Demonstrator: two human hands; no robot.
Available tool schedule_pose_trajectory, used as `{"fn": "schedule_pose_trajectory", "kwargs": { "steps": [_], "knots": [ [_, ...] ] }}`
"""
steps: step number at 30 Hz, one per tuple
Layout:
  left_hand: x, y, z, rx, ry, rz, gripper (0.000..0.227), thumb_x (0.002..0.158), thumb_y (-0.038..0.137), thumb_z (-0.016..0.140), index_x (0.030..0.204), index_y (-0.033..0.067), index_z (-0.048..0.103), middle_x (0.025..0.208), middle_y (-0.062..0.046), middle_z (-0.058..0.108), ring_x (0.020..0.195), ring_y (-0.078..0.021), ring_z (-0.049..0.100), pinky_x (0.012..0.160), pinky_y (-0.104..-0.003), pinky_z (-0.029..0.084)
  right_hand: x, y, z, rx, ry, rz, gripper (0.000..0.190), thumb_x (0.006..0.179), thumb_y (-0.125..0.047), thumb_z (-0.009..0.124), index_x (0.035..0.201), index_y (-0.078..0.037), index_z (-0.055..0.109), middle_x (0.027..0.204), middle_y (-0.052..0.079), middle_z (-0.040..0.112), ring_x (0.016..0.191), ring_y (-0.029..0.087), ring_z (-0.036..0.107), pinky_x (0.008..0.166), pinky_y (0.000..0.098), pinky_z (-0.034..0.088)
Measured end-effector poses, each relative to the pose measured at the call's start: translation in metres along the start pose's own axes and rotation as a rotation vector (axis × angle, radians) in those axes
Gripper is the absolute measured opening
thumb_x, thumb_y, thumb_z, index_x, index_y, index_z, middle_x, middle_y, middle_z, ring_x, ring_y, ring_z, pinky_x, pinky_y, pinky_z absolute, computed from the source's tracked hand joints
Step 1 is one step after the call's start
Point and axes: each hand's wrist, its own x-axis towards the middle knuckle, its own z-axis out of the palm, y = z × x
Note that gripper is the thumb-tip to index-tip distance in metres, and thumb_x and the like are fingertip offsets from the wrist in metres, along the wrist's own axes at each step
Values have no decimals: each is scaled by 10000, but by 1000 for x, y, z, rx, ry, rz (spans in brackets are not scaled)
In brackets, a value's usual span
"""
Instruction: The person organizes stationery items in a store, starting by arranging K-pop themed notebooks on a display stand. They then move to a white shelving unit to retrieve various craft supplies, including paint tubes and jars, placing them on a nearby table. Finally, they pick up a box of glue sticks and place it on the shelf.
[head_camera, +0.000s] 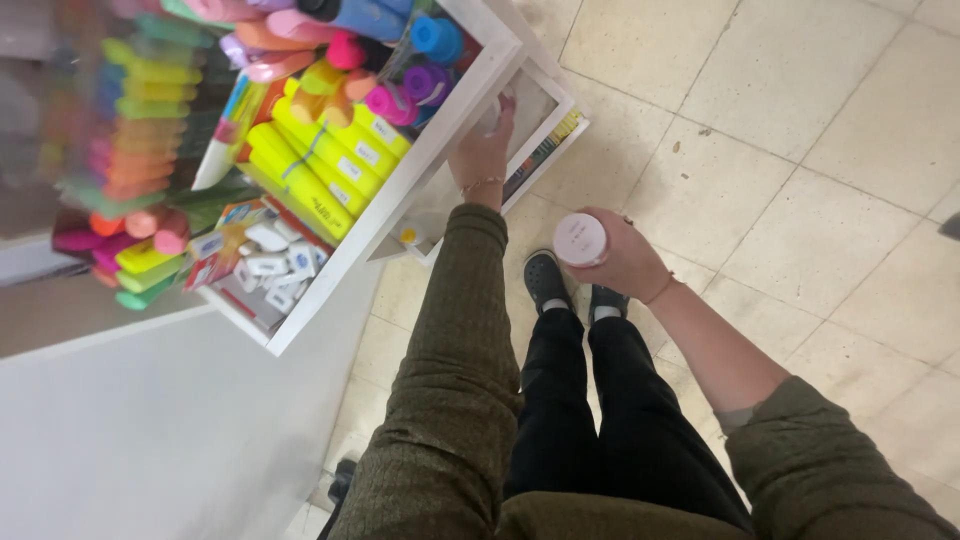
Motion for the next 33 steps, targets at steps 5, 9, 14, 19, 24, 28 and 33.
{"fn": "schedule_pose_trajectory", "kwargs": {
  "steps": [5, 9, 14, 19, 24, 28, 33],
  "knots": [
    [-126, -32, -95, -366, -89, 75, 818, 748, 408, 870, 1358, -25, 539, 1275, -239, 657, 1189, -351, 658, 984, -419, 540, -47, -37, -29, -111, -113, 73, 832, 632, -246, 922, 1354, -40, 562, 1213, 181, 674, 1130, 333, 662, 962, 397, 532],
    [-230, -55, -186, -542, -314, -66, 823, 715, 331, 876, 1378, -1, 519, 1272, -177, 679, 1151, -248, 705, 935, -360, 599, -74, -119, -55, -176, -213, 198, 840, 593, -277, 937, 1321, -66, 577, 1166, 159, 706, 1098, 300, 693, 946, 391, 542],
    [-297, -67, -285, -935, -276, -24, 798, 778, 268, 858, 1422, 7, 466, 1317, -150, 625, 1222, -229, 641, 1027, -378, 534, -91, -229, -64, -216, -253, 65, 886, 570, -320, 951, 1317, -60, 553, 1147, 144, 709, 1085, 290, 692, 939, 387, 538],
    [-307, -50, -382, -1435, -417, -21, 733, 872, 264, 753, 1489, 21, 440, 1371, -118, 622, 1279, -211, 602, 1108, -379, 471, -101, -358, -66, -200, -299, -313, 876, 565, -287, 957, 1306, -33, 564, 1315, 192, 591, 1206, 334, 593, 1003, 401, 477],
    [-308, -53, -431, -1807, -315, 55, 634, 988, 327, 638, 1487, -17, 453, 1366, -144, 624, 1247, -235, 608, 1090, -396, 487, -110, -435, -50, -127, -418, -241, 1009, 540, -276, 944, 1419, -64, 496, 1303, 106, 619, 1217, 238, 610, 1024, 368, 466],
    [-291, -74, -479, -1878, -312, 116, 568, 1026, 340, 589, 1461, -2, 460, 1378, -135, 616, 1267, -219, 608, 1119, -392, 480, -107, -479, -17, -99, -456, -305, 977, 561, -270, 939, 1414, -71, 507, 1294, 107, 624, 1211, 228, 620, 1026, 366, 477],
    [-260, -128, -555, -1909, -310, 114, 592, 1104, 446, 474, 1456, -30, 474, 1346, -166, 631, 1198, -253, 632, 1053, -426, 516, -89, -516, 62, -153, -492, -362, 1009, 543, -294, 948, 1421, -99, 492, 1243, 90, 675, 1173, 220, 668, 1007, 355, 511]
  ]
}}
